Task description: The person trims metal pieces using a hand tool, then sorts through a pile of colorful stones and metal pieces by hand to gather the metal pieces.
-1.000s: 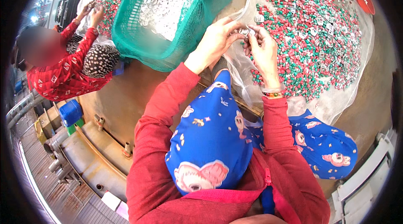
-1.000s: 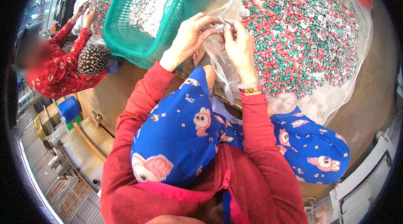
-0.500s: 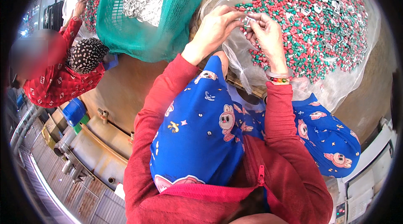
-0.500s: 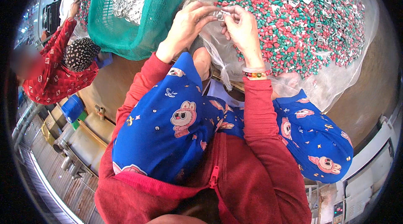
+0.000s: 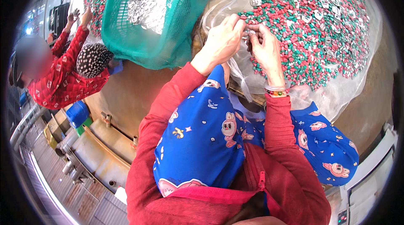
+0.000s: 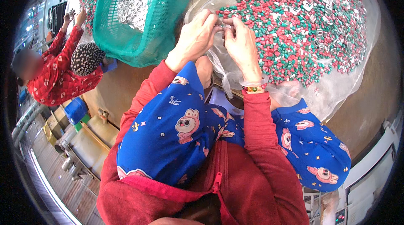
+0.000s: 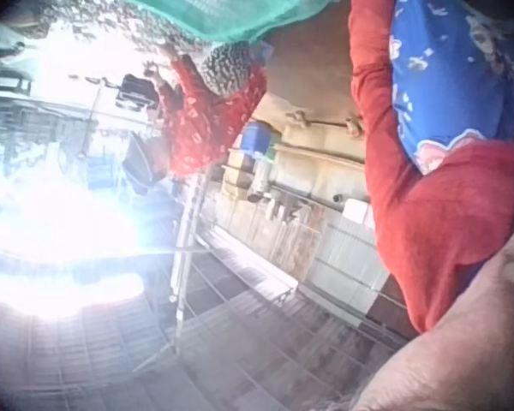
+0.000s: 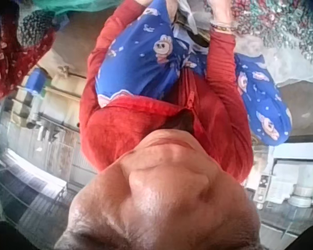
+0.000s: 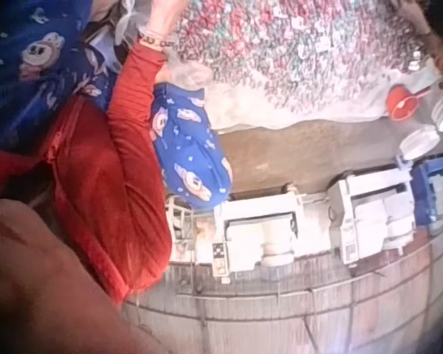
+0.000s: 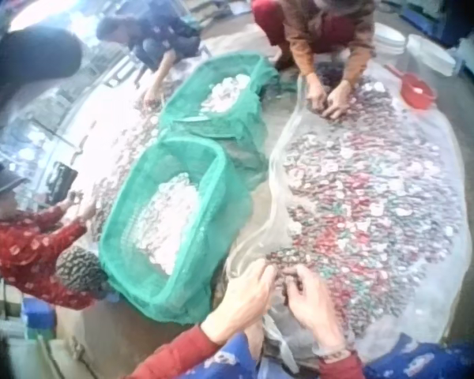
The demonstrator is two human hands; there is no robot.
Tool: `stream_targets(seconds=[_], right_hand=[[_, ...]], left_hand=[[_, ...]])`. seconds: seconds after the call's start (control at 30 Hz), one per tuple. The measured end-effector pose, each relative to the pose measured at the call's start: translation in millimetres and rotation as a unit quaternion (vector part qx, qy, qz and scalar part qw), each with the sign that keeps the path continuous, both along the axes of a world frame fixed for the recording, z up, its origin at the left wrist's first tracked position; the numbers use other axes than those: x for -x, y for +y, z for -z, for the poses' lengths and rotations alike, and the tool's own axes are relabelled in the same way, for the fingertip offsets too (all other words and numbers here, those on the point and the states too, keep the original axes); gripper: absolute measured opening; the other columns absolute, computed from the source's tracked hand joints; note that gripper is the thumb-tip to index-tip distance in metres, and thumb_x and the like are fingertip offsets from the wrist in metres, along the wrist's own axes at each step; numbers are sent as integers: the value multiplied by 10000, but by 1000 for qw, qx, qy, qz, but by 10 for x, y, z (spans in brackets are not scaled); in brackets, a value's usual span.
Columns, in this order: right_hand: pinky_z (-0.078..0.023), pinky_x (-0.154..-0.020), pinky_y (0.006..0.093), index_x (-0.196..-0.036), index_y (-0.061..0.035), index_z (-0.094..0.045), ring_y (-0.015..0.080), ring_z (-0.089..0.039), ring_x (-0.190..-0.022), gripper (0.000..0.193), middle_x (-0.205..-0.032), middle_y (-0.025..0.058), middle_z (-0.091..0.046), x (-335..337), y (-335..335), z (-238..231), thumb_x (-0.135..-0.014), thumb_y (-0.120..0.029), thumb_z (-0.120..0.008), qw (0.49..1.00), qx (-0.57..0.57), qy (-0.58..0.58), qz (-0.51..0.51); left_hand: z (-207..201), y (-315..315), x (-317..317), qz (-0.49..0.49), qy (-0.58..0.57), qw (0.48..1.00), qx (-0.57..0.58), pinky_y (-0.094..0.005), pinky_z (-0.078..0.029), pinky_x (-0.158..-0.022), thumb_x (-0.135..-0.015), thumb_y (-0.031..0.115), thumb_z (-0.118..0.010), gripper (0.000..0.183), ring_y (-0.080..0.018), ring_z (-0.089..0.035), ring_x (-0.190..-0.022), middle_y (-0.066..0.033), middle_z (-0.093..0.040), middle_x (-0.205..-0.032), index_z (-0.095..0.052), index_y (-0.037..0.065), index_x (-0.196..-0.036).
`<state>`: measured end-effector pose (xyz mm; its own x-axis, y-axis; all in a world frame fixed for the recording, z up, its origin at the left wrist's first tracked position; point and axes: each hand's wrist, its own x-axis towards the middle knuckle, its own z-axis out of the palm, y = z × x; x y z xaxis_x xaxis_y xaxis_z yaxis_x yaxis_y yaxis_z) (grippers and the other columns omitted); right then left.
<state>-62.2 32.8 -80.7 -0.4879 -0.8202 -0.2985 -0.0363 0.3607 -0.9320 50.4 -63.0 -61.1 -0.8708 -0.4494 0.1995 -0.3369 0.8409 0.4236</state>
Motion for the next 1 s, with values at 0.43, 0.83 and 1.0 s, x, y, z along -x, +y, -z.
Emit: stream_targets(seconds=[0.43,0.83,1.0], right_hand=[[-479,-592,218,-1033,-29,-549,81,-588,-655,168,-890,69,-628,-107,-95,-102,-873,4,-512,980,142,-54,131],[-480,-684,217,-1084,66,-560,125,-593,-789,280,-962,108,-610,55,72,-438,-840,-63,-611,899,198,-377,98],[-467,-596,197,-1070,64,-586,97,-587,-647,281,-836,89,-648,101,87,-371,-822,-58,-635,938,112,-321,67]], left_hand=[[-33,10,-41,-189,150,792,-560,-215,-491,-509,-867,206,-608,248,-85,-558,-699,-70,-588,-844,-553,-15,-965],[-93,-26,-112,-28,230,849,-476,-273,-474,-852,-830,-10,-584,206,-147,-577,-970,-67,-622,-1009,-624,12,-1030],[-137,-45,-132,12,202,868,-453,-285,-468,-867,-832,-17,-579,251,-147,-566,-997,-80,-606,-1063,-612,16,-1079]])
